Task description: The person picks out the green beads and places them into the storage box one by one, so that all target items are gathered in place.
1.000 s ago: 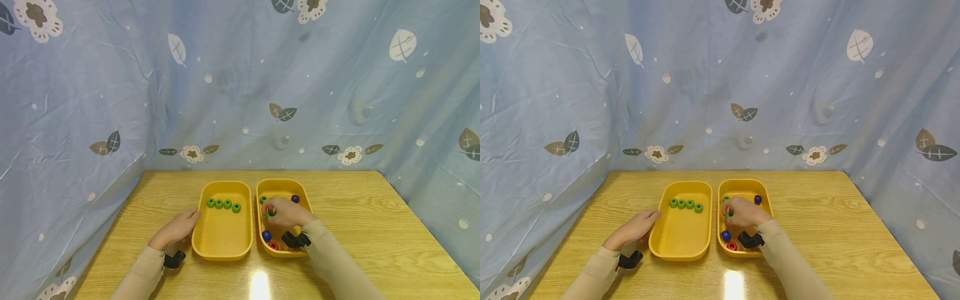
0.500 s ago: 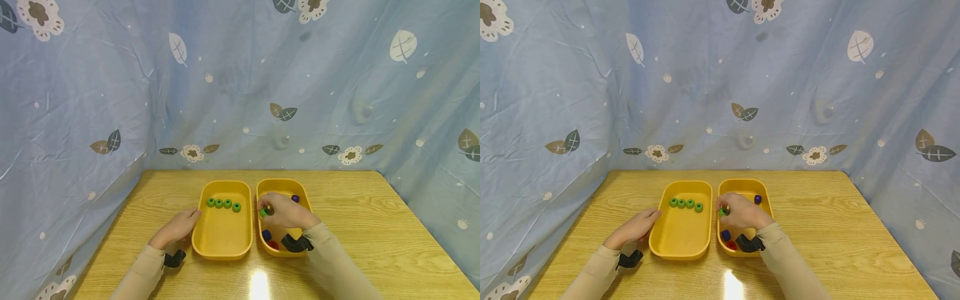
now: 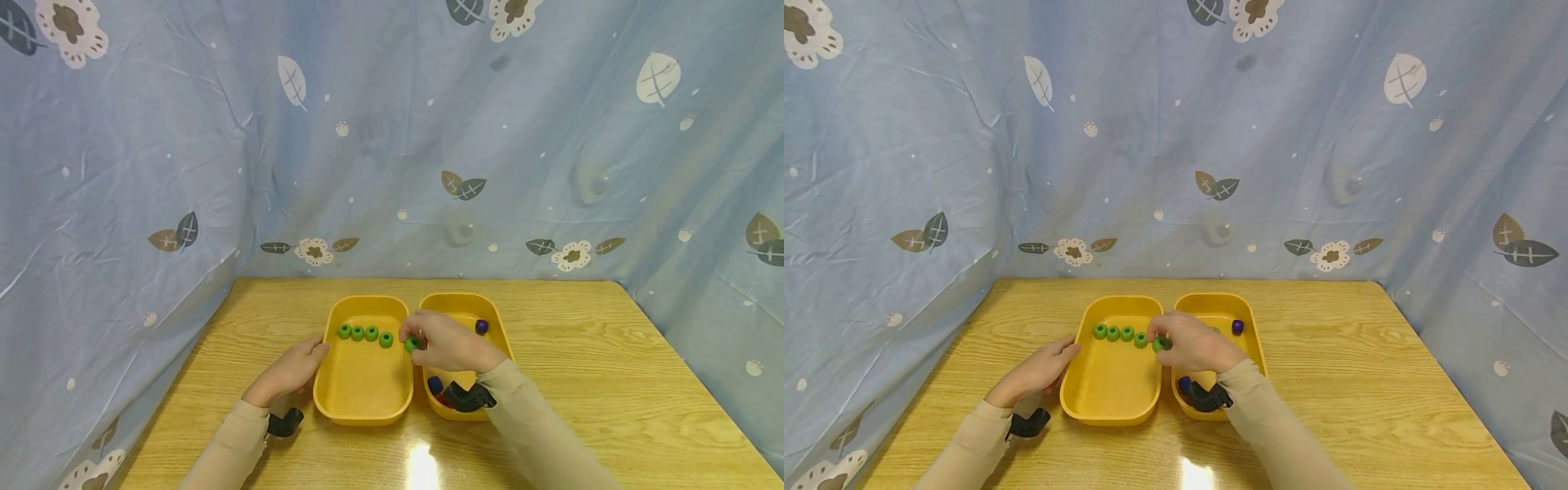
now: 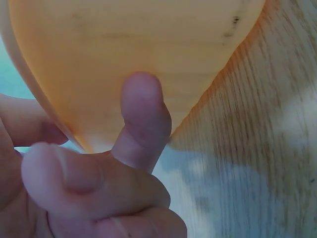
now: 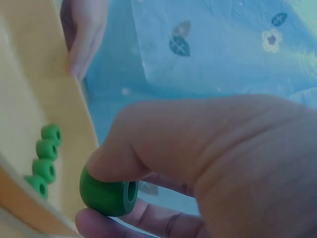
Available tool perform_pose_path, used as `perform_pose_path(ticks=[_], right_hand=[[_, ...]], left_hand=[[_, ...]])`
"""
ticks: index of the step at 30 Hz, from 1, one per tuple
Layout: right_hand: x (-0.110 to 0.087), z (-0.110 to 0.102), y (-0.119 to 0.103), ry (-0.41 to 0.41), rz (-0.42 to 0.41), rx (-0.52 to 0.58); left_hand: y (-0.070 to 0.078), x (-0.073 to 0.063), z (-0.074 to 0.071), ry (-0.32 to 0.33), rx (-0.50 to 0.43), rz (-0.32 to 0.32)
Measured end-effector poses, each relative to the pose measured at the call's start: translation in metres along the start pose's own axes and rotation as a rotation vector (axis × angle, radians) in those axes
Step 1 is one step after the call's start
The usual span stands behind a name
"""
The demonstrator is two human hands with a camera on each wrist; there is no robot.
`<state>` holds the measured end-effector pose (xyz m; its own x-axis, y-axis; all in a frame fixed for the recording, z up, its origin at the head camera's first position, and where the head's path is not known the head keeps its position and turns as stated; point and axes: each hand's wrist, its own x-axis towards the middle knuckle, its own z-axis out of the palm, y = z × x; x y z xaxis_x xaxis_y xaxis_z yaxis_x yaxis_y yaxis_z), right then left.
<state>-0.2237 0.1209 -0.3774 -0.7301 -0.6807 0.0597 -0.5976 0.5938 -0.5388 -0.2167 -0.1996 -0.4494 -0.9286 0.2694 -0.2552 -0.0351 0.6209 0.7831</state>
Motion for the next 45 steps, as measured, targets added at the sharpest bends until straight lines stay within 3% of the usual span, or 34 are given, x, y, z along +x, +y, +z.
perform_pose_path(ticks=[10,15,23,28,35,45], right_hand=[[0.019,0.008,-0.009,-0.037,-0.044,0.003],[0.03,0.015,-0.014,-0.068,-0.018,0.03],[0.057,0.035,-0.02,-0.067,-0.01,-0.061],[0.077,0.047,-0.027,-0.084,0.029,-0.148],[0.099,0.063,-0.029,-0.139,0.096,-0.17],[0.109,0.089,-0.029,-0.203,0.148,-0.206]], left_hand=[[0.001,0.001,0.002,0.038,0.006,0.049],[0.003,0.0,0.003,0.041,0.014,0.054],[0.004,-0.001,0.003,0.028,0.024,0.055],[0.003,-0.001,0.003,0.013,0.025,0.065],[0.002,-0.004,0.004,-0.006,0.017,0.065],[0.002,-0.006,0.004,-0.023,0.045,0.089]])
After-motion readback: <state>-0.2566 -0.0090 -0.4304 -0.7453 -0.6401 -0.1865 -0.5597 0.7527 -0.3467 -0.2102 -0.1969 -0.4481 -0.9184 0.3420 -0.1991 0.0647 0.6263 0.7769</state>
